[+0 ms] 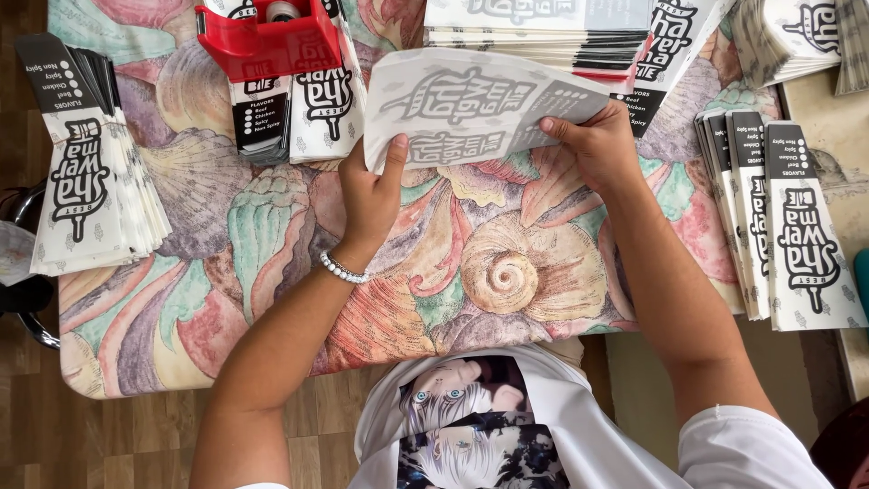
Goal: The person organizes and stacks custom-printed plastic wrappers on a table, applying adhesive tape from a dispenser to some of the wrappers and grouping them into neat stacks.
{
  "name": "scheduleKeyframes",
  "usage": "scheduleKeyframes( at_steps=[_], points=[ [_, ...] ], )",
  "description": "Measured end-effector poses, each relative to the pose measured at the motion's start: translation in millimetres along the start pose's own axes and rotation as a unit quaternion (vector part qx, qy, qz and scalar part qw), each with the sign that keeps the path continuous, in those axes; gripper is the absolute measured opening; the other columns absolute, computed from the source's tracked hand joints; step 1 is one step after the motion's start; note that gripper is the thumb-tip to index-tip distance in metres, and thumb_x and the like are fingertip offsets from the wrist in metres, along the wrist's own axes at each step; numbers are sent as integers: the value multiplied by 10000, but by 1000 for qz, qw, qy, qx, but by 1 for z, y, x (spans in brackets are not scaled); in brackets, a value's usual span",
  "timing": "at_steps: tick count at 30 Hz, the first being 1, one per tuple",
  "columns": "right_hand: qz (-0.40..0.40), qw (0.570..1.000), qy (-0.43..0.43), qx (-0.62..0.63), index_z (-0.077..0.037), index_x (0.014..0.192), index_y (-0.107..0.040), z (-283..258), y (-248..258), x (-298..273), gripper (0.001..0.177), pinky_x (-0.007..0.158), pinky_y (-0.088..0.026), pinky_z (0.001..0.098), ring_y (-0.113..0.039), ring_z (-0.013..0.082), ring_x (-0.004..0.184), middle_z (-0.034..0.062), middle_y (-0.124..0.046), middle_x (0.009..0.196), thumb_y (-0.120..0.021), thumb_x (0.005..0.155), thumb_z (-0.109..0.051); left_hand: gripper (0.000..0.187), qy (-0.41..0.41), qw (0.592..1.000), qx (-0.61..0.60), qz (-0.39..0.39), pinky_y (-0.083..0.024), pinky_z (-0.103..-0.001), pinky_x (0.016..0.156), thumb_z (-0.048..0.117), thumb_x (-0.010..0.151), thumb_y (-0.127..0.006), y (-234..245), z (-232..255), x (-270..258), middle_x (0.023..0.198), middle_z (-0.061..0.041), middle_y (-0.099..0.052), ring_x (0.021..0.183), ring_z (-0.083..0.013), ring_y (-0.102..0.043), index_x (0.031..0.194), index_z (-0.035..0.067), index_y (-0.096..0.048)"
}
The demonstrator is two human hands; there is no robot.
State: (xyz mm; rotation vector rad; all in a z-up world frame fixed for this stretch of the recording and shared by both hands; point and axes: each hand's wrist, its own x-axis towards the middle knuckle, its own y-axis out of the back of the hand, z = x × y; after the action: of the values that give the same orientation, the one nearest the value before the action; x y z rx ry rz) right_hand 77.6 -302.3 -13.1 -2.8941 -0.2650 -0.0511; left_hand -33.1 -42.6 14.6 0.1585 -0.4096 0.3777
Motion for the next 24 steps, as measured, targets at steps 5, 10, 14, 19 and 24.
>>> scheduleKeyframes(
  at_steps=[5,10,14,19,24],
  points=[
    [10,1000,-13,8,3,946,-729,-6,-5,1,239,789,-665,323,-796,217,841,142,-769,884,-895,779,39,187,-8,1000,10,7,-541,-392,826,174,1039,-661,-2,-6,1,825,-115,-730,892,-100,-580,954,13,-705],
    [-17,919,326,-222,42,1394,-532,-45,-2,-1,436,985,-575,394,-600,345,1229,235,-596,1301,-771,1032,-1,309,7,999,36,-6,-575,-303,824,290,1044,-601,1,-38,-7,1063,-72,-760,988,-183,-713,1192,33,-691],
    [-45,799,476,-365,143,1185,-697,-71,-37,3,223,867,-664,426,-674,397,1066,279,-665,1144,-838,1013,130,339,2,999,35,-15,-566,-325,864,323,1048,-579,1,-38,-6,1082,-84,-759,1030,-198,-713,1177,28,-688],
    [-69,787,473,-391,126,1170,-743,-73,-62,9,150,815,-532,406,-646,347,988,219,-671,1080,-805,1050,61,359,13,999,19,-27,-585,-320,887,336,1046,-574,3,-32,-5,1115,-96,-761,1065,-215,-723,1204,33,-683],
    [-65,777,479,-403,88,1046,-808,-73,-67,16,23,708,-511,330,-653,268,871,146,-674,955,-826,1049,75,423,12,999,14,-34,-590,-327,895,400,1036,-565,6,-38,-6,1138,-104,-762,1089,-236,-728,1221,38,-681]
  ],
)
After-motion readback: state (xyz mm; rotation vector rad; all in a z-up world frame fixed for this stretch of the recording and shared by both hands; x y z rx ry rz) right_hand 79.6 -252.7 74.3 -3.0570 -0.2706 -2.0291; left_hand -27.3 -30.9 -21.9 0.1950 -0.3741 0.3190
